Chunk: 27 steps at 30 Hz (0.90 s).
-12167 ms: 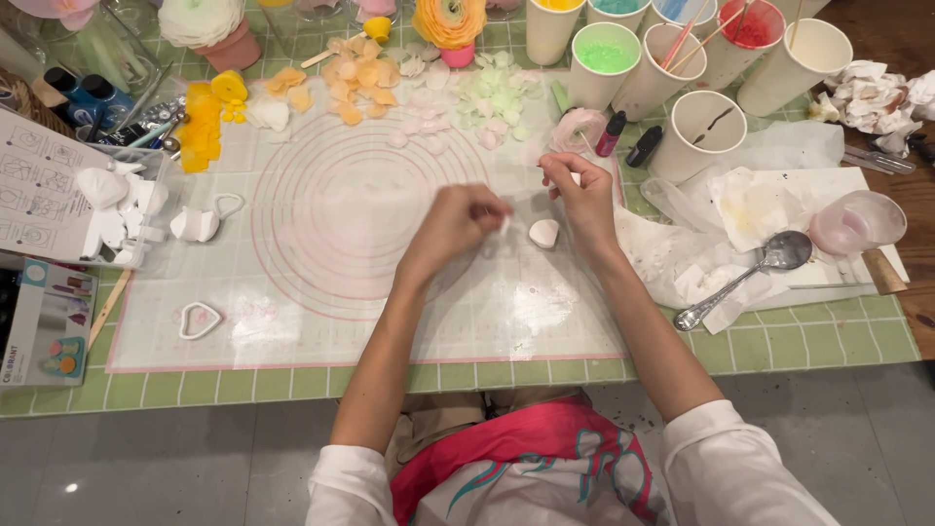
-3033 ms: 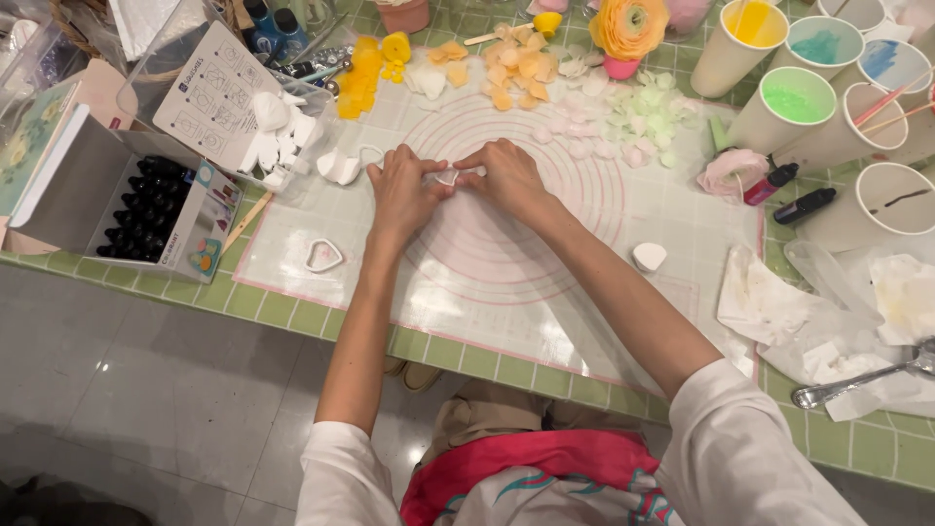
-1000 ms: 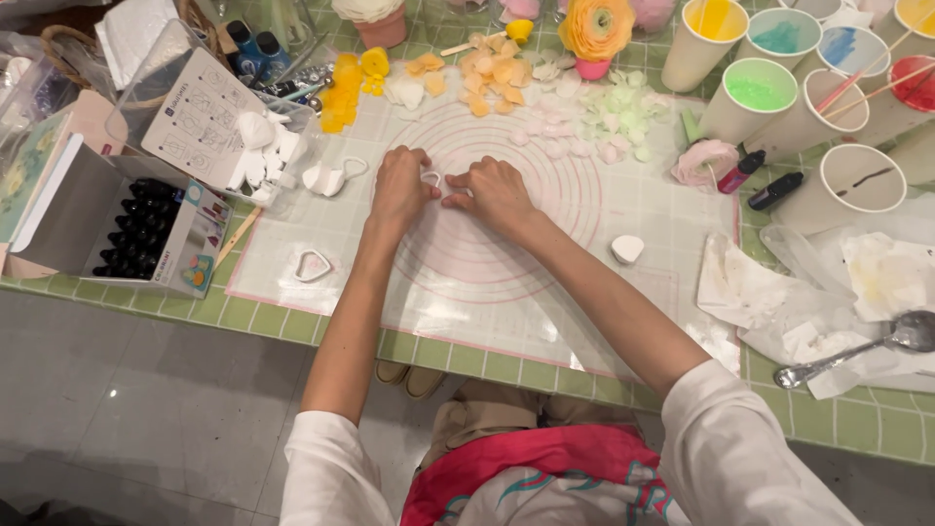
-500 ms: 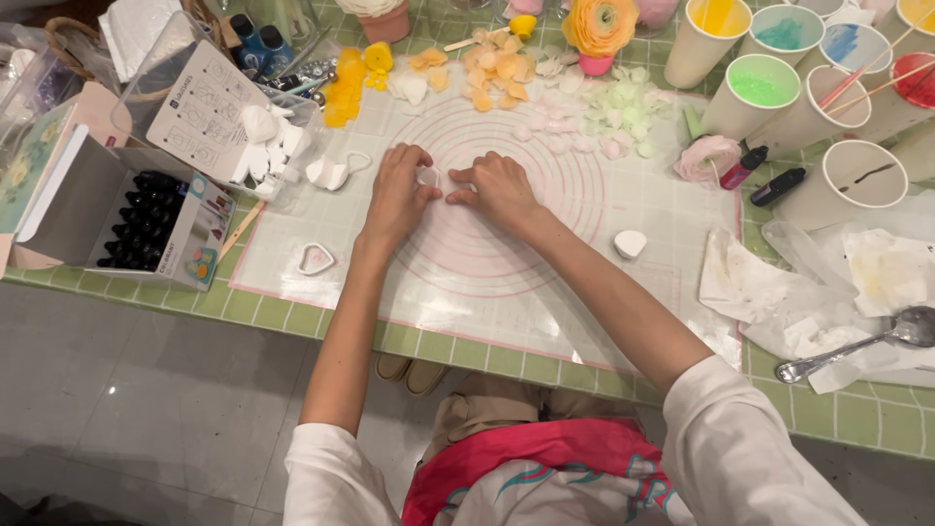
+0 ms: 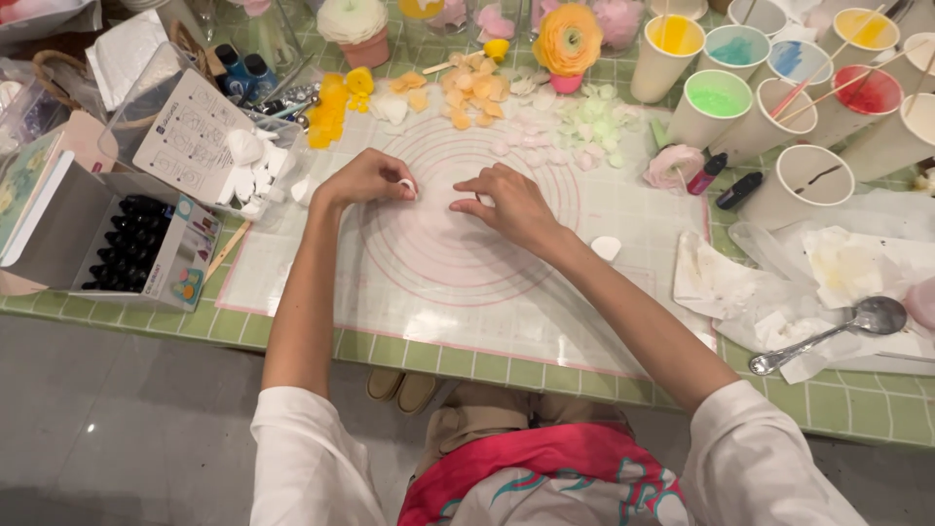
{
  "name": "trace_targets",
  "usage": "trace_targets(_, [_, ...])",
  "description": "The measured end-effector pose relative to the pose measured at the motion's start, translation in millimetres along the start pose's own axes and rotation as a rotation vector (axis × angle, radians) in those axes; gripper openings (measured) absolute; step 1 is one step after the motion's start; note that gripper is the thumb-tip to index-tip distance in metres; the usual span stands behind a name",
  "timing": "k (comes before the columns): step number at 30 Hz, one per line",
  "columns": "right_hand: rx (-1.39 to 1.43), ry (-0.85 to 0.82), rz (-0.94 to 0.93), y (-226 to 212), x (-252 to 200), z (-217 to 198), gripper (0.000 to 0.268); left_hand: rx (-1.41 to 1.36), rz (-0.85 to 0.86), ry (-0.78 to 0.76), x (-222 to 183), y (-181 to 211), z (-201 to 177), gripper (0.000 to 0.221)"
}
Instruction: Shaping small pieces of white wax into petal forms.
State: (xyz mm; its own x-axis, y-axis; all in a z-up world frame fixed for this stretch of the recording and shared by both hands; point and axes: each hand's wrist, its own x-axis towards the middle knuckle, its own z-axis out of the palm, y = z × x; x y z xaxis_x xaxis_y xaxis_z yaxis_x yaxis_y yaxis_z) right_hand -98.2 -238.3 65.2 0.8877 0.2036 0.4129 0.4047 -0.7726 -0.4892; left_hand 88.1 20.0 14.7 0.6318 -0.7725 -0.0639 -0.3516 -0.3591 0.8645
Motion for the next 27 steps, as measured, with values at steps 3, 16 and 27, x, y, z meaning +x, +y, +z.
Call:
trace_targets(3, [0.073, -0.016, 0.016, -4, -7, -11, 0.035, -0.205, -0.084, 0.012, 2, -8, -5, 0.015])
trace_targets(16, [0.568, 0.238, 0.076, 23, -42, -49, 0.045, -0.783, 0.202, 0.159, 28, 110, 110, 0.027])
trace_targets(27, [0.534, 0.441, 0.092, 62, -97, -90, 0.030, -0.839, 0.262, -0.049, 78, 165, 192, 0.020])
